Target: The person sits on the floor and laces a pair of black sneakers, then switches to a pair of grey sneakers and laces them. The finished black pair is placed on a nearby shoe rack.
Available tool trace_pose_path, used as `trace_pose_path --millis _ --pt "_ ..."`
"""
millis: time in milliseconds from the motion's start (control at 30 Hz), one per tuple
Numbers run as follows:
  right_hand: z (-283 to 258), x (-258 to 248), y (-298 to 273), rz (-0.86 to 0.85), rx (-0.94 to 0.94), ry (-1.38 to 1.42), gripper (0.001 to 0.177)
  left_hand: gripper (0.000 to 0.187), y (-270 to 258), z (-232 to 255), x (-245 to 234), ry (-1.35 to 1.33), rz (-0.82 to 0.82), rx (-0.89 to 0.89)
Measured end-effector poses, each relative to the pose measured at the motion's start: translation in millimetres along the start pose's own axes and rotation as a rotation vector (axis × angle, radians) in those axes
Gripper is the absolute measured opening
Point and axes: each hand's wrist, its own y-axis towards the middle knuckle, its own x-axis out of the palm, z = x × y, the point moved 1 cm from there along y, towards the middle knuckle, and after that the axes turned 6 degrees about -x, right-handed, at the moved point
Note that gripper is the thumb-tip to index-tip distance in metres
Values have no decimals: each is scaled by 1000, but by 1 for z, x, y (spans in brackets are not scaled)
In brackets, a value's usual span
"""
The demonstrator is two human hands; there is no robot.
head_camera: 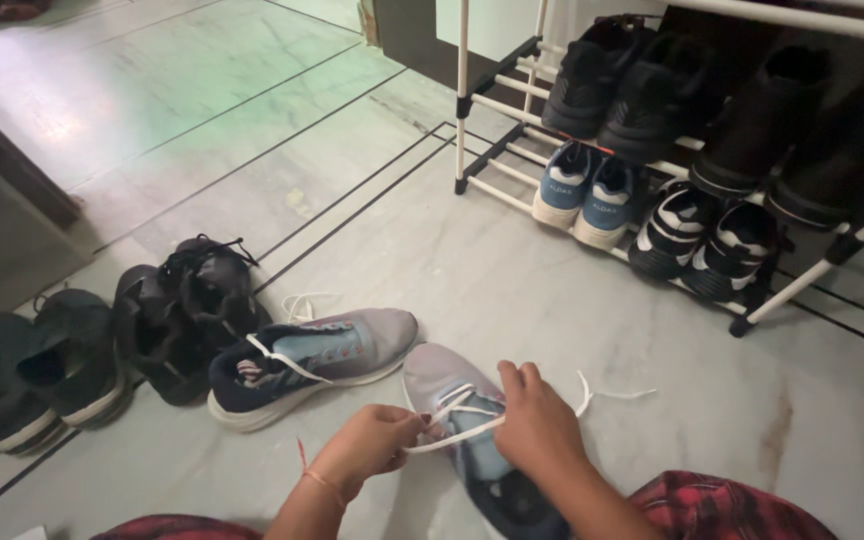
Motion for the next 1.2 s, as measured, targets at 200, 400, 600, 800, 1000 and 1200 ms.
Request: trace_pose_path --millis 200,400,600,800,1000,1200 --pt "14 7 3 48 54 -22 63 34 -9 -3 -2 266 126 148" --pt "40 9 13 223 21 -29 60 33 9 -8 -6 234 259 205" --pt "44 -15 25 90 -92 5 69 33 19 -1 -7 -258 67 135" --pt "23 -38 33 -105 -300 746 48 31 14 10 15 -188 -196 367" --pt "15 -14 48 127 -575 352 19 29 2 21 30 -109 -247 330" --pt "67 -24 66 285 -372 160 18 28 -14 37 29 -109 -417 360"
